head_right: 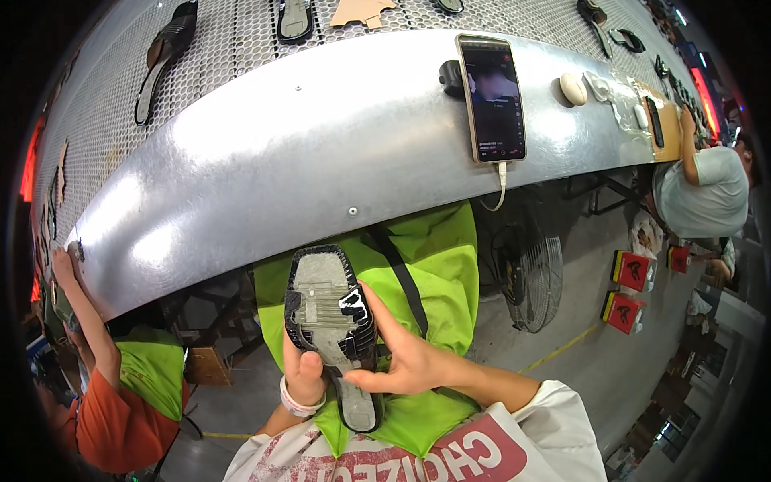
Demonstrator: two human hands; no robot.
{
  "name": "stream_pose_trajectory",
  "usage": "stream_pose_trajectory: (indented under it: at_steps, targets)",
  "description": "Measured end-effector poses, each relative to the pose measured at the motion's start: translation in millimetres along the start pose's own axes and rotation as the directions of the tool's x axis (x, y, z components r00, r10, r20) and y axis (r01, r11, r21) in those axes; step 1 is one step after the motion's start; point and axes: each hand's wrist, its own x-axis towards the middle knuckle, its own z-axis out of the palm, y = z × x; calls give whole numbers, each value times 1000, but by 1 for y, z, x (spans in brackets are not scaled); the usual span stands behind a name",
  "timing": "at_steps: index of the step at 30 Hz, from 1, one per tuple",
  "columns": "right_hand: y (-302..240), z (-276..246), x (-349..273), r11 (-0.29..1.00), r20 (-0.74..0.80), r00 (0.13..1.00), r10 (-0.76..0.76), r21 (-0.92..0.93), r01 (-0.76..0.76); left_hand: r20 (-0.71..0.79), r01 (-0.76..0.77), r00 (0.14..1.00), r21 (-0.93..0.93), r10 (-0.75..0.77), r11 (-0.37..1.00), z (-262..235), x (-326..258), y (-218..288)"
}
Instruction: The person assembles a pair of green slipper sandals by hand. They repeatedly pick up a slipper sole and a black strap, align the strap over the sole, and press the components together. The person handles the items one at a time, inspecting the fit and pressing the strap into place on the sole.
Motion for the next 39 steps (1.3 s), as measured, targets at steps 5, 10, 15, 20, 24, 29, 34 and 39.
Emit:
stream_pose_trajectory:
  at_steps: [5, 10, 15, 20, 24, 29, 34, 39]
  targets:
    - [-6, -14, 8, 913, -33, 996, 83, 402, -63, 115, 45, 993, -86, -35, 995, 2, -1, 2]
    - [-19, -14, 18, 898, -100, 982, 162, 428, -104, 174, 14, 985, -70, -1, 997, 3, 4, 7]
    - [-27, -8, 20, 943, -164, 972, 168, 314, -110, 212, 24, 977, -89, -5, 996, 0, 4, 7]
    - [-26, -9, 22, 943, -186, 966, 181, 313, -116, 238, 75, 969, -58, -59, 995, -10, 8, 1]
    - [-25, -7, 16, 966, -226, 970, 90, 255, -30, 492, 435, 809, -134, -321, 890, -39, 16, -10]
    - [-30, -12, 20, 966, -122, 990, 67, 257, -34, 609, 385, 742, -46, -280, 922, -46, 37, -10]
    - [-39, -13, 20, 985, -73, 995, -63, -166, 50, 356, 213, 921, -121, -158, 970, -21, 47, 25]
    - [-44, 10, 24, 757, -220, 957, -189, -654, -1, 2, -206, 978, 189, 210, 960, -14, 69, 58]
